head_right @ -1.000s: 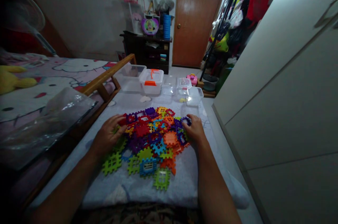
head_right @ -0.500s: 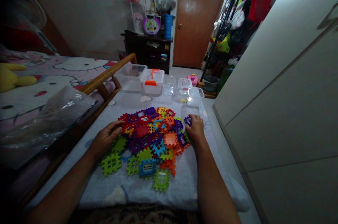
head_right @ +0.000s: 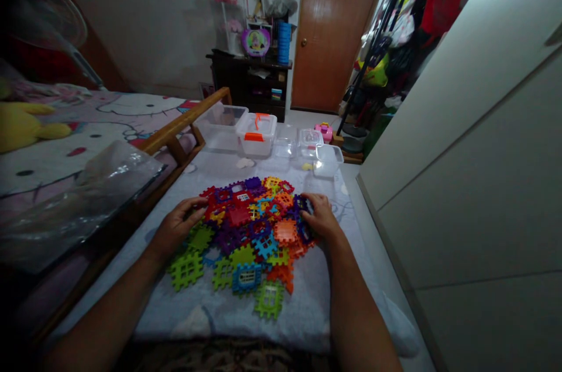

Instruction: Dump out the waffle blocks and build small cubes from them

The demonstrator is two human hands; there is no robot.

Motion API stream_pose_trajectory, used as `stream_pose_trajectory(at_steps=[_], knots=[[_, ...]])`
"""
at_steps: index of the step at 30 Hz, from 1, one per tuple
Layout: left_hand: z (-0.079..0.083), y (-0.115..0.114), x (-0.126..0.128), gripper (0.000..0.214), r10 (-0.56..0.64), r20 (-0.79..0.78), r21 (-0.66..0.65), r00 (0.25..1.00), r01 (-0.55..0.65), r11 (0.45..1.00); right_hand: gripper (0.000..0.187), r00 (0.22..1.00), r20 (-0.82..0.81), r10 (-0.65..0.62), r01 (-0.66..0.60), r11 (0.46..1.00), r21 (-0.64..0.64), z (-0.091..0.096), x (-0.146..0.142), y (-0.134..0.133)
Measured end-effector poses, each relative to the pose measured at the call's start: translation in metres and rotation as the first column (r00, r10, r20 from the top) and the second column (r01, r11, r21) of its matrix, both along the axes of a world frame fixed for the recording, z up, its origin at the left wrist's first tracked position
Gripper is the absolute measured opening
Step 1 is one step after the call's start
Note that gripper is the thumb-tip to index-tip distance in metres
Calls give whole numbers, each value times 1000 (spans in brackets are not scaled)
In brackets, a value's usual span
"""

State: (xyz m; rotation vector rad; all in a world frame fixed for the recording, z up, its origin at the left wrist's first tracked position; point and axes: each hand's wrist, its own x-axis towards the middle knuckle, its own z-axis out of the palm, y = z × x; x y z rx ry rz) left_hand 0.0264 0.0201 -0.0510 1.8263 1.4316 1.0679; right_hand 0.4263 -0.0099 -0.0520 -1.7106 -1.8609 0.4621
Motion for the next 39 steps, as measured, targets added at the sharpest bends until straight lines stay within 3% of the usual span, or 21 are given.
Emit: stream_pose_trajectory(at_steps=[4,8,10,14,17,19,22,25,27,32,35,39], knots=[[1,0,1,44,-3,-2,8,1000,3,1000,52,999,-44,-15,17,999,44,1,0,5],[1,0,0,42,0,-13,18,1000,1,1000,29,983,-174,-50,61,996,59,2,-1,7],[-1,0,0,41,0,-8,28,1000,0,1000,20,956,-278,-95,112,993,46,2,0,7],[-6,2,-3,41,-5,-2,41,1000,5,999,24,875,-422,-236,313,942,124,3,10,7],[-8,3,-4,41,-8,-22,46,1000,9,999,21,863,-313,-396,486,819,305,5,21,7],[-7,2,-4,41,-9,-44,50,999,11,999,20,858,-188,-478,513,775,370,5,25,7],[-5,1,-3,42,-8,-68,44,998,11,999,20,880,-17,-474,453,831,322,3,23,5],[-2,0,-2,43,1,-79,41,997,3,999,20,933,90,-347,326,926,193,1,19,3],[-2,1,-2,43,2,-81,45,997,2,999,25,949,107,-296,280,949,145,0,18,1],[-3,1,-3,43,7,-78,48,997,-3,999,46,890,197,-410,380,908,175,-1,22,0],[-4,2,-3,43,-6,-91,42,996,9,999,64,845,289,-449,437,893,110,-4,20,1],[-3,2,-4,43,-7,-99,43,995,11,999,66,829,306,-467,479,877,41,-7,14,2]])
